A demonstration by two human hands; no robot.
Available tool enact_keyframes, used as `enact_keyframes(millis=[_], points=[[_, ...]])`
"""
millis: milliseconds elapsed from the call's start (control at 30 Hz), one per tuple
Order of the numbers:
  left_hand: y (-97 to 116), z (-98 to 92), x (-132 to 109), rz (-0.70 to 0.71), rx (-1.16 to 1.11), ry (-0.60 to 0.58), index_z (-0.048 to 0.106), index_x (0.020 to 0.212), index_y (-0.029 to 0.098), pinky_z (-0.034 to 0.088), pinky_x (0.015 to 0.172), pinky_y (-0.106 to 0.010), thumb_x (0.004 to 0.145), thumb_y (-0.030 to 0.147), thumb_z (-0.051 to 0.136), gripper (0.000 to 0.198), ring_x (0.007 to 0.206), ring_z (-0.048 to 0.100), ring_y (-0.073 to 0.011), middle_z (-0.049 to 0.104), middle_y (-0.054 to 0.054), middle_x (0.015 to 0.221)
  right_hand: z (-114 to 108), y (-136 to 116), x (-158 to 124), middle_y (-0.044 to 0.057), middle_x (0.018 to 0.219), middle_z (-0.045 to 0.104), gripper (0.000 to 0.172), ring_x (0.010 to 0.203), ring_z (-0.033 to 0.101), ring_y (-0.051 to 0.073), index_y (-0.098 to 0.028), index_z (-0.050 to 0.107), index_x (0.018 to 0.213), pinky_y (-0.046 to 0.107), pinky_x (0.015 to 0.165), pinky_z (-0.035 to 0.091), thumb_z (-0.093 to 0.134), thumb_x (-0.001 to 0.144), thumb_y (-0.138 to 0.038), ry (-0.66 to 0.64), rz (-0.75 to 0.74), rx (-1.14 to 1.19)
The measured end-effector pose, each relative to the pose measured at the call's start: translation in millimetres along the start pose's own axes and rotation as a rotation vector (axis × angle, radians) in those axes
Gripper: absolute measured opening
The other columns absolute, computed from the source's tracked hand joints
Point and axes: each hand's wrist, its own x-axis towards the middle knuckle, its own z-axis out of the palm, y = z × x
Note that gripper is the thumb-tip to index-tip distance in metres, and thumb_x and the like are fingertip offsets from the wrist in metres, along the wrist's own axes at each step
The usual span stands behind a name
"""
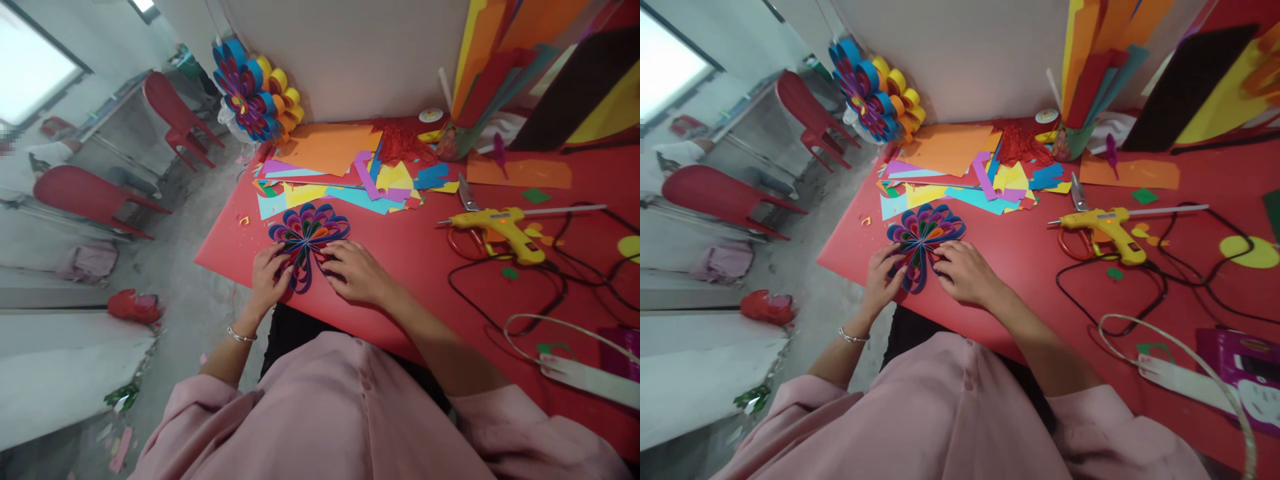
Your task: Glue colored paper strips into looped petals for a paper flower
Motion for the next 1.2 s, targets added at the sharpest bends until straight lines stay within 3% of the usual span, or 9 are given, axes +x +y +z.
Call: enact_keyframes(millis=[333, 933, 1067, 1200], points=[[8.7, 10.4, 2.4, -0.007, 0.032, 0.066, 0.07, 0.119, 0.023, 0.043, 0.117, -0.053, 0.101, 0.038, 0.063, 0.024, 0.131, 0.066, -0.0274, 0.073, -0.011, 0.134, 5.1, 4.1, -0.3, 0.011, 0.134, 0.073, 0.025, 0.133, 0.06, 0.029, -0.021, 0.081, 0.113, 0.05, 0.113, 0.048, 0.063, 0.096, -0.025, 0.024, -0.011, -0.015], [5.4, 13.0, 6.4, -0.046, -0.011, 0.042, 0.071, 0.118, 0.023, 0.046, 0.115, -0.053, 0.1, 0.041, 0.063, 0.027, 0.134, 0.064, -0.0285, 0.072, -0.012, 0.135, 7.5, 1.0, -0.9, 0.012, 0.146, 0.067, 0.029, 0.142, 0.053, 0.032, -0.023, 0.08, 0.12, 0.055, 0.114, 0.045, 0.066, 0.098, -0.038, 0.002, 0.003, -0.059], [3.7, 10.6, 9.0, -0.058, 0.005, 0.078, 0.071, 0.12, 0.024, 0.043, 0.117, -0.054, 0.101, 0.039, 0.062, 0.025, 0.133, 0.064, -0.0276, 0.072, -0.011, 0.136, 3.6, 1.0, 0.0, 0.012, 0.147, 0.067, 0.037, 0.142, 0.054, 0.031, -0.023, 0.078, 0.124, 0.053, 0.119, 0.042, 0.065, 0.1, -0.047, 0.066, 0.039, -0.078], [-5.7, 3.9, 18.3, -0.067, 0.046, 0.118, 0.073, 0.115, 0.023, 0.047, 0.113, -0.052, 0.102, 0.035, 0.058, 0.023, 0.129, 0.065, -0.0273, 0.071, -0.012, 0.135, -2.1, 8.0, 3.1, 0.009, 0.144, 0.07, 0.032, 0.138, 0.057, 0.029, -0.023, 0.076, 0.127, 0.049, 0.115, 0.043, 0.056, 0.104, -0.035, 0.16, 0.16, -0.128]])
